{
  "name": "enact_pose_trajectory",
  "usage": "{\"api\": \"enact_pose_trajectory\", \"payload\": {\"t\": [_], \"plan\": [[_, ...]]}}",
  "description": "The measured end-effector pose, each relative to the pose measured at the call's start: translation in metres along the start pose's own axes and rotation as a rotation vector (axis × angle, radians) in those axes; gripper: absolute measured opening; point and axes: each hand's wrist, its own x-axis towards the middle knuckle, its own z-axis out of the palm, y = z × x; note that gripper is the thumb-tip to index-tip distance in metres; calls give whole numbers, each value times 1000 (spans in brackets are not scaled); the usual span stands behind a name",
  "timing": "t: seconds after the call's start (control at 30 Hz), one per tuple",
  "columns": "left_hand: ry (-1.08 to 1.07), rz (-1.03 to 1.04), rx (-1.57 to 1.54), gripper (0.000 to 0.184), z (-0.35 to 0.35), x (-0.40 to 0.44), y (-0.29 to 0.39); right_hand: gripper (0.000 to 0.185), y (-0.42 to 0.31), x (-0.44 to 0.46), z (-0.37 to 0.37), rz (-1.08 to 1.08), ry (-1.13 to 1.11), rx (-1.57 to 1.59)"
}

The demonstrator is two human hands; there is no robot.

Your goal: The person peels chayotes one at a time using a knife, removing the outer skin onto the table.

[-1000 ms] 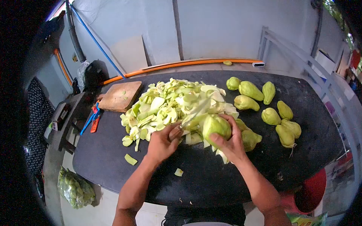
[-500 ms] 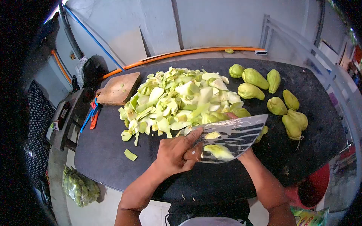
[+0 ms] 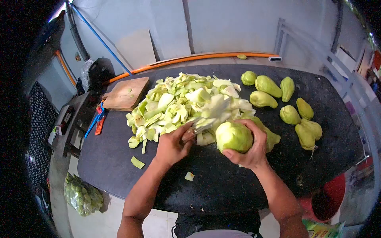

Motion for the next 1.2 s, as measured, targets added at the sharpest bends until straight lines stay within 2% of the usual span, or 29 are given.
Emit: {"api": "enact_pose_trajectory", "payload": {"t": [0.07,0.13,0.17,0.27,0.3,0.43,0.53,0.6,0.67,0.73,0.77,0.87,1.0,1.07,1.13,1.17,1.2], "plan": [[1,-73,-52,49,1,0,-3,69,-5,6,-2,9,27,-80],[34,-124,-157,50,8,0,3,65,-7,11,-5,128,-37,-82],[27,-57,-191,51,7,0,7,63,-8,13,-6,186,-71,-85],[6,96,-238,54,0,-4,28,57,-6,11,-7,170,-103,-121],[-9,135,-214,55,-1,-7,33,50,-4,10,-8,91,-98,-152],[-19,281,-199,62,-10,-7,46,37,13,4,-9,26,-100,-310],[-17,334,-172,61,-10,-7,48,40,20,1,-10,-139,-50,-359],[-13,354,-155,59,-12,-6,50,42,40,-1,-10,49,-90,-186],[-11,369,-149,58,-14,-6,56,44,49,-6,-13,149,-136,-118],[-9,367,-178,56,-13,-6,54,46,20,2,-15,162,-192,-155],[-7,367,-191,55,-12,-6,53,43,22,2,-14,92,-158,-212],[-60,385,-90,69,-14,-8,50,40,18,5,-12,339,-133,-130],[-2,423,-64,58,-11,-5,48,42,14,4,-11,164,-147,-231],[10,422,-100,56,-9,-4,42,42,13,3,-9,147,-148,-226],[0,399,-94,51,-7,-3,31,42,10,3,-10,67,-139,-236],[-4,387,-92,50,-5,-4,25,44,15,3,-10,-59,-139,-334],[-21,308,-73,49,-3,-4,20,47,6,3,-9,-10,-142,-359]]}}
